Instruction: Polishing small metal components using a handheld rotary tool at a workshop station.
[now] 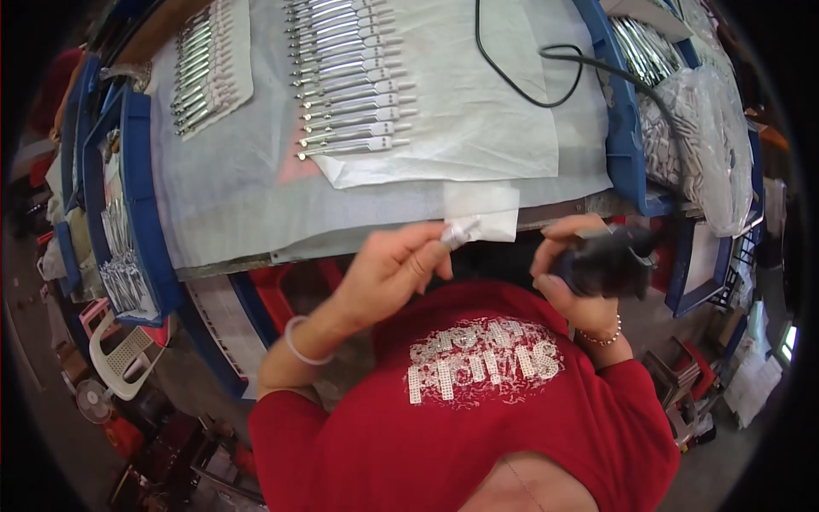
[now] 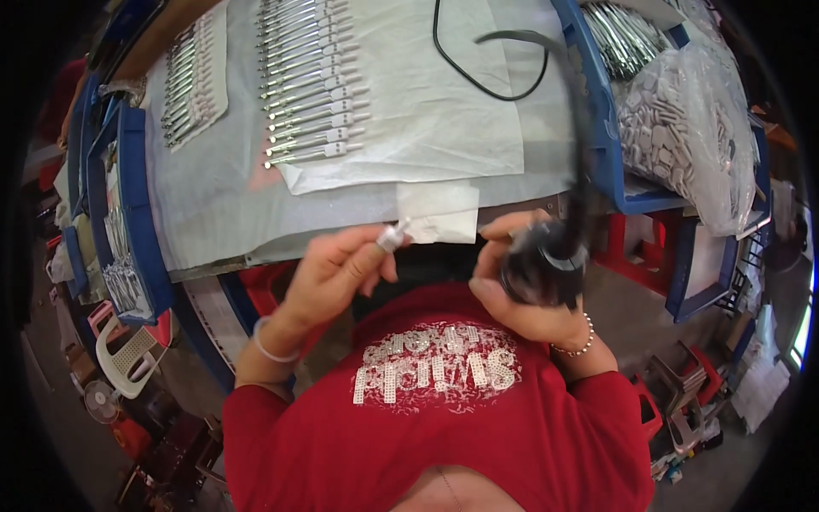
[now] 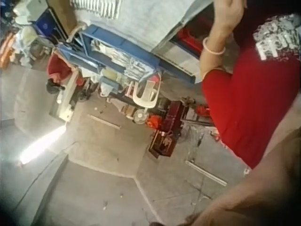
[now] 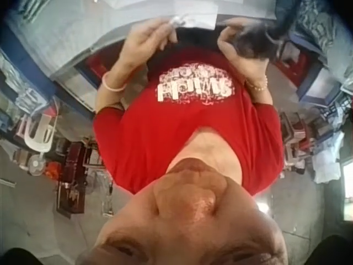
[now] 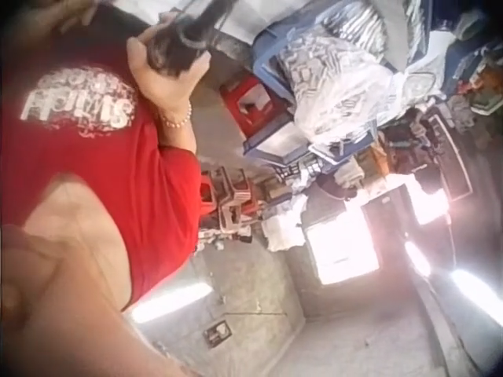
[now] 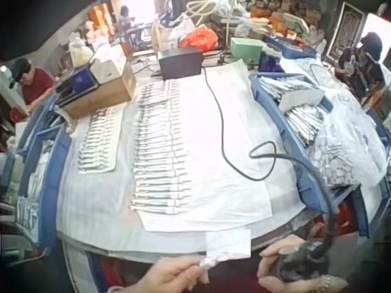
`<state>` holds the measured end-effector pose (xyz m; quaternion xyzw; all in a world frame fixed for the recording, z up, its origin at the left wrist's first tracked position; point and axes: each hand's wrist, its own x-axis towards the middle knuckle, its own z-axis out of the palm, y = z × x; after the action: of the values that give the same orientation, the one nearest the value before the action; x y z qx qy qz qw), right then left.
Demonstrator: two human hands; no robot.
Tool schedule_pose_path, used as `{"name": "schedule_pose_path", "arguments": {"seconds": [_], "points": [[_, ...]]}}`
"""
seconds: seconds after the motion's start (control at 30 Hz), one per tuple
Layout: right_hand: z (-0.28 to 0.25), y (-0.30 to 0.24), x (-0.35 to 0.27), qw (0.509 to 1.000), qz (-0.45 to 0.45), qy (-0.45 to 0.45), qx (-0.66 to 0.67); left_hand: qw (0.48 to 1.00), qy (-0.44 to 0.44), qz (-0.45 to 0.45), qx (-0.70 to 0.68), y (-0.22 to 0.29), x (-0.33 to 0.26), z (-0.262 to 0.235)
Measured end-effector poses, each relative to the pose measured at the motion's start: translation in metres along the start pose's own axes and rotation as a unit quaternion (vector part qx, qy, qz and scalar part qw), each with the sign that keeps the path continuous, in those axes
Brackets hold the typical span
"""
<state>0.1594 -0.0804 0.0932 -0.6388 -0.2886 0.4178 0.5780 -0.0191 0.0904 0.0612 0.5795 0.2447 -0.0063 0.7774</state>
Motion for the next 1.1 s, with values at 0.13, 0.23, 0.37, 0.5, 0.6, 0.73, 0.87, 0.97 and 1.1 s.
{"name": "schedule_pose_path", "arguments": {"seconds": [0.13, 0.23, 0.37, 0.5, 0.6, 0.73, 0.87, 0.97, 1.1], "points": [[0.001, 0.018, -0.003, 0.996, 0.075, 0.049, -0.025, 0.991, -0.033, -0.032, -0.123, -0.036, -0.011, 0.028], [-0.003, 0.033, 0.000, 0.993, 0.043, 0.019, -0.108, 0.976, -0.017, -0.072, -0.203, -0.050, -0.006, 0.040], [0.000, 0.039, 0.007, 0.988, 0.029, 0.022, -0.147, 0.933, -0.017, -0.113, -0.342, -0.063, 0.003, 0.046], [-0.001, 0.036, 0.014, 0.990, 0.038, 0.039, -0.133, 0.901, -0.013, -0.118, -0.417, -0.070, 0.012, 0.054], [-0.003, 0.033, 0.019, 0.986, 0.040, 0.033, -0.160, 0.869, 0.000, -0.127, -0.478, -0.073, 0.015, 0.057], [-0.007, 0.034, 0.022, 0.981, 0.040, 0.015, -0.192, 0.846, -0.014, -0.128, -0.517, -0.077, 0.016, 0.058], [-0.013, 0.037, 0.021, 0.971, 0.035, -0.014, -0.235, 0.837, -0.030, -0.116, -0.534, -0.079, 0.017, 0.061], [-0.012, 0.035, 0.023, 0.977, 0.035, -0.012, -0.211, 0.832, -0.038, -0.119, -0.540, -0.078, 0.020, 0.061], [-0.011, 0.034, 0.025, 0.978, 0.041, -0.012, -0.203, 0.824, -0.037, -0.121, -0.553, -0.080, 0.024, 0.065]]}}
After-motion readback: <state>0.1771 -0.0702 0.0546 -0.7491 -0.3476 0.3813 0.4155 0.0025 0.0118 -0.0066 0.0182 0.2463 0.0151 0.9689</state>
